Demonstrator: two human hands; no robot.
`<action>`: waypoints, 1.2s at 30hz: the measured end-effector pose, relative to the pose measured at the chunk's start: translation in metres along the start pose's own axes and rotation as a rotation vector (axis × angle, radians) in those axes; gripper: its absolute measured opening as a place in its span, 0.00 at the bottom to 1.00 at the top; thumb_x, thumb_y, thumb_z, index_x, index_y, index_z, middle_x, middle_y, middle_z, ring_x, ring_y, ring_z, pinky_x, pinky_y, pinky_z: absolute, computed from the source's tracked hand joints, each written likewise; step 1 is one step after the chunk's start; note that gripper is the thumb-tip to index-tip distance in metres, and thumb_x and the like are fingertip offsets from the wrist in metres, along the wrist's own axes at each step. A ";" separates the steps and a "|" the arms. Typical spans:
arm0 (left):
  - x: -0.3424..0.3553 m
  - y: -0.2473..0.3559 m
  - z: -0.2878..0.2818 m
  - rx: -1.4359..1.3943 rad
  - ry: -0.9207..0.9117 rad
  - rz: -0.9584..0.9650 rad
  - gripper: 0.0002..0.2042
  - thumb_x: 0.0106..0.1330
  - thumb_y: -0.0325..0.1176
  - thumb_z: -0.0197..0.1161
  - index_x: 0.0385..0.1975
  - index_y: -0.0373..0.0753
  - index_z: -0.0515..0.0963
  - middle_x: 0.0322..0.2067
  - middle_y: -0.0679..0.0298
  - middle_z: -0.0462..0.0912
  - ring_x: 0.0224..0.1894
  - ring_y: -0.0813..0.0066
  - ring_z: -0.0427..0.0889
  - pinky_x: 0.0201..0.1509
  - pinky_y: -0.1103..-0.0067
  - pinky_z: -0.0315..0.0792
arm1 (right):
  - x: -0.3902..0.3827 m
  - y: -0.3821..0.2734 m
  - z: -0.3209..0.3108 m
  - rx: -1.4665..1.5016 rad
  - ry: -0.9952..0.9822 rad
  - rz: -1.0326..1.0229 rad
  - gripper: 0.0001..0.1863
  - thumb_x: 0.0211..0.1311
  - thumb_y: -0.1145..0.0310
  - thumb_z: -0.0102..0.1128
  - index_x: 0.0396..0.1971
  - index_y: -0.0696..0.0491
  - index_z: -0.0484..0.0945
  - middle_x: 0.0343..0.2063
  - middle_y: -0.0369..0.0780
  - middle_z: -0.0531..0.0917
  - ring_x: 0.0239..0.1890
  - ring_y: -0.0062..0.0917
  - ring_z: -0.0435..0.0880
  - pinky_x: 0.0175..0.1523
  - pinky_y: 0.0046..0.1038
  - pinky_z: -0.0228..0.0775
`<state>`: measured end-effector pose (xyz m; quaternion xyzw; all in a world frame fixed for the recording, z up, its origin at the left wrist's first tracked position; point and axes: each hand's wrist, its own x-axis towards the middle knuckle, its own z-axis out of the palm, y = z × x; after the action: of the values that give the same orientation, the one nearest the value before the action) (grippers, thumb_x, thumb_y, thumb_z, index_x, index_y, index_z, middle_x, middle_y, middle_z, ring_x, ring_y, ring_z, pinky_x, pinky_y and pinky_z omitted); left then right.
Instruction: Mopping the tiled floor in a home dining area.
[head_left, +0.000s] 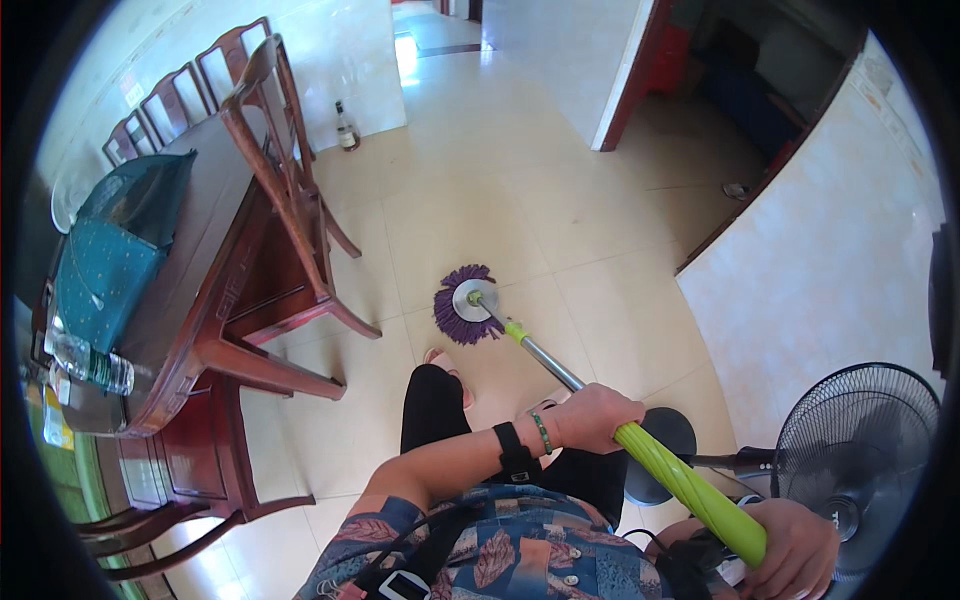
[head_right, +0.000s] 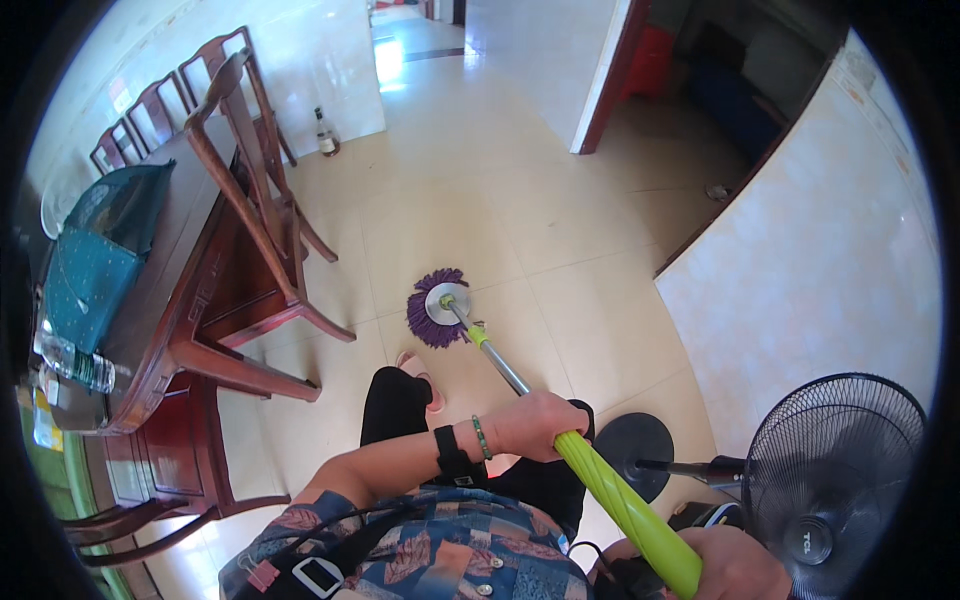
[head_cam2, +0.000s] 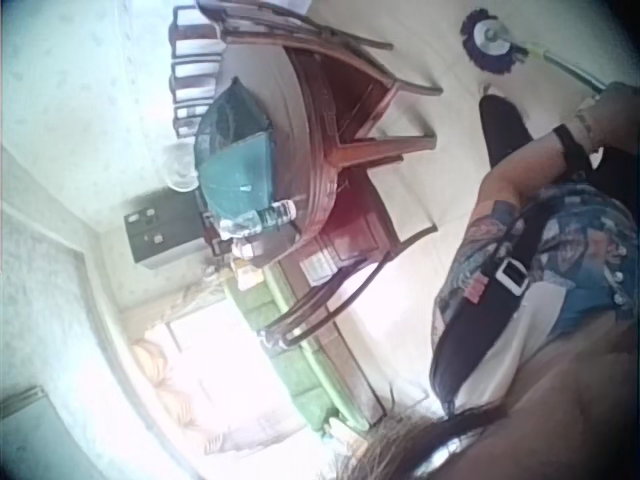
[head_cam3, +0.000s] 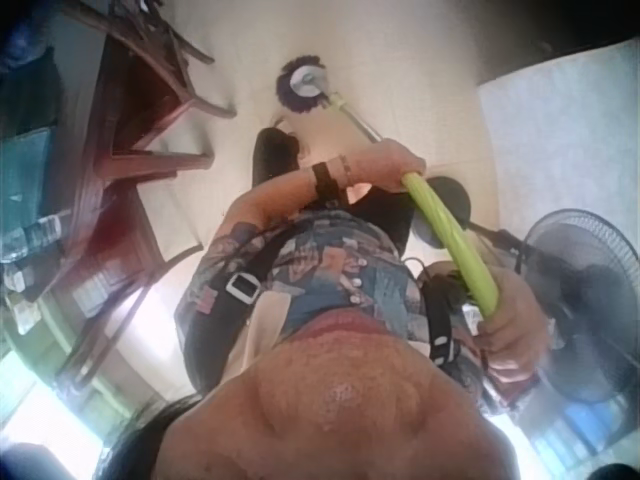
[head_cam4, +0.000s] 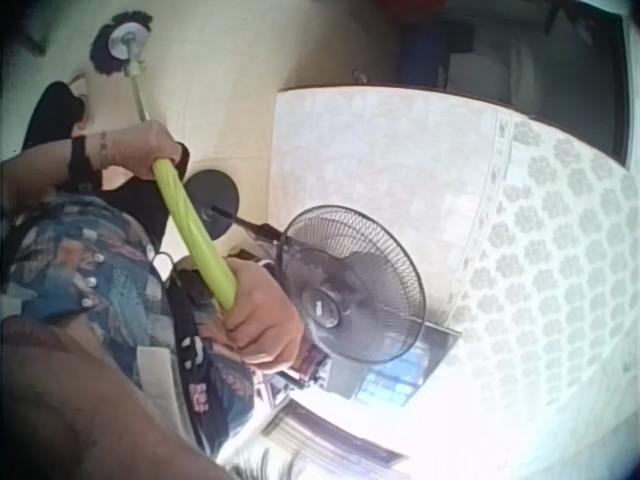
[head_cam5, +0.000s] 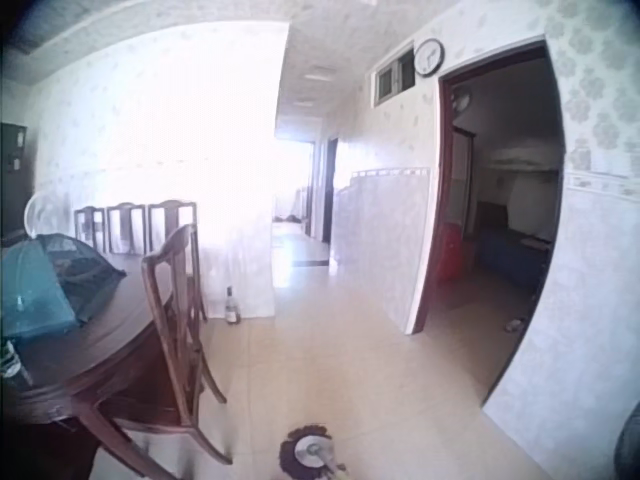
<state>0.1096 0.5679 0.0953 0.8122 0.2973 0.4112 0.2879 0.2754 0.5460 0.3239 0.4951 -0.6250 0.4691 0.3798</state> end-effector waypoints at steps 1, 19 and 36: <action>0.001 -0.004 0.003 0.000 0.080 0.056 0.10 0.53 0.33 0.71 0.26 0.44 0.73 0.18 0.63 0.76 0.22 0.59 0.79 0.26 0.67 0.72 | 0.000 -0.004 -0.002 0.116 -0.002 0.049 0.06 0.61 0.73 0.54 0.25 0.55 0.78 0.19 0.40 0.77 0.17 0.26 0.77 0.24 0.25 0.69; -0.018 -0.080 -0.030 0.216 0.256 -0.046 0.08 0.49 0.26 0.69 0.24 0.41 0.74 0.22 0.60 0.79 0.29 0.57 0.80 0.32 0.69 0.73 | -0.067 0.011 0.026 -0.255 0.560 0.414 0.14 0.63 0.70 0.51 0.20 0.63 0.74 0.13 0.44 0.77 0.11 0.33 0.74 0.19 0.32 0.70; -0.007 0.018 -0.016 0.033 -0.065 -0.183 0.09 0.49 0.29 0.70 0.28 0.44 0.77 0.24 0.60 0.81 0.31 0.55 0.82 0.34 0.68 0.75 | -0.040 -0.062 0.041 -0.367 0.423 0.066 0.13 0.56 0.73 0.69 0.28 0.61 0.71 0.18 0.46 0.80 0.13 0.28 0.82 0.19 0.28 0.80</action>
<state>0.0977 0.5551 0.1124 0.7993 0.3673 0.3516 0.3203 0.3437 0.5124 0.2885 0.2887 -0.6220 0.4530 0.5697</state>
